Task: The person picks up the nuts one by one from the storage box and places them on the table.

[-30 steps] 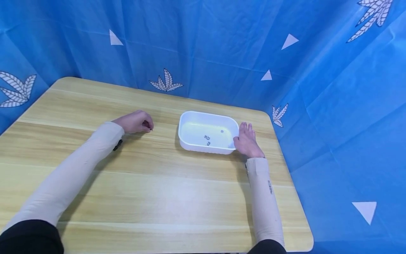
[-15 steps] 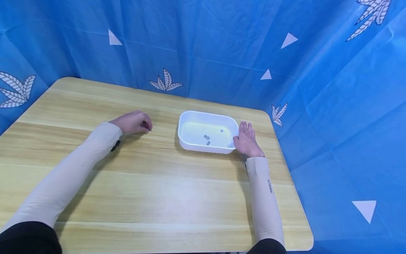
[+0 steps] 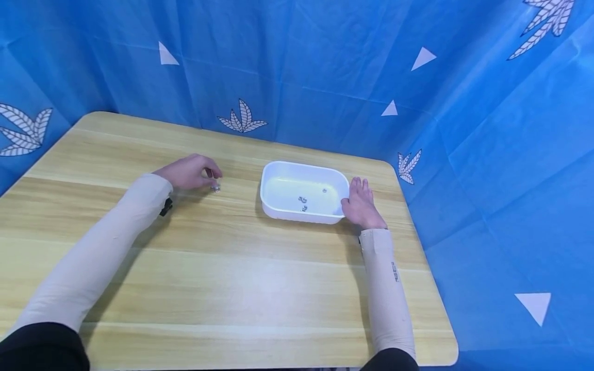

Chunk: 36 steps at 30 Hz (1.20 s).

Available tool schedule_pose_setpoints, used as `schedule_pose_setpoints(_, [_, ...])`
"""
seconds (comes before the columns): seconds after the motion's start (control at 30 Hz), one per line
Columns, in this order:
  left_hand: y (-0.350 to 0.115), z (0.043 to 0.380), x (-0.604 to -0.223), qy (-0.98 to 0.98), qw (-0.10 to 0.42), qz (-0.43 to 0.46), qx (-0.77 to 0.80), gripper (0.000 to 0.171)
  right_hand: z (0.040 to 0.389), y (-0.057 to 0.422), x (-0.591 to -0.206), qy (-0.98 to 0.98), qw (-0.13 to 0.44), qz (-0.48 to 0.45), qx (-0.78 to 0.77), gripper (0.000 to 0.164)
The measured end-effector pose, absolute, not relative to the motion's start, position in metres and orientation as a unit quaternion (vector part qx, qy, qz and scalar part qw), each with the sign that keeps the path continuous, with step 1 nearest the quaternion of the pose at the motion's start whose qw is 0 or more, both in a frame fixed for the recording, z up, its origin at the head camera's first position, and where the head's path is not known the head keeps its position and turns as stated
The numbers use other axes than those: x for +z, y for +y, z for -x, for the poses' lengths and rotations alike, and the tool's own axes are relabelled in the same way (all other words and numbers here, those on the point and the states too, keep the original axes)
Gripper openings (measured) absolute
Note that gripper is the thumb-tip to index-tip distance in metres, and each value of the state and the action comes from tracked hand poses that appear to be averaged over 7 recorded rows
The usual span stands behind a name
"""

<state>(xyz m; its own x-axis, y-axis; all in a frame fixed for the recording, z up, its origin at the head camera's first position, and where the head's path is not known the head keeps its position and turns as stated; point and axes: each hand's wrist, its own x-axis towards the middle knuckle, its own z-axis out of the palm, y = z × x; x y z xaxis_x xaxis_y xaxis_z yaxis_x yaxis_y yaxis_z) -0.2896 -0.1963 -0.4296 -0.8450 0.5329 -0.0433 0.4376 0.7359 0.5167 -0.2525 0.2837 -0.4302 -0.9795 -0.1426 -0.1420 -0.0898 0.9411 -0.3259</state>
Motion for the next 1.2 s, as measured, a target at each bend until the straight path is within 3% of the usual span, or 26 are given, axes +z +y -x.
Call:
schedule_pose_setpoints(0.6, [-0.179, 0.295, -0.444, 0.917, 0.109, -0.301, 0.239, 0.018, 0.249, 0.284, -0.430, 0.982, 0.075, 0.056, -0.162, 0.076])
schedule_pose_setpoints(0.83, [-0.176, 0.293, -0.439, 0.919, 0.113, -0.285, 0.248, 0.025, 0.251, 0.283, -0.429, 0.983, 0.076, 0.057, -0.160, 0.076])
schedule_pose_setpoints(1.03, [-0.174, 0.291, -0.423, 0.926, 0.078, -0.245, 0.277, 0.027, 0.252, 0.283, -0.430, 0.984, 0.069, 0.064, -0.154, 0.075])
schedule_pose_setpoints(1.2, [-0.168, 0.293, -0.405, 0.916, 0.023, -0.265, 0.302, 0.027, 0.251, 0.284, -0.431, 0.982, 0.074, 0.061, -0.160, 0.076])
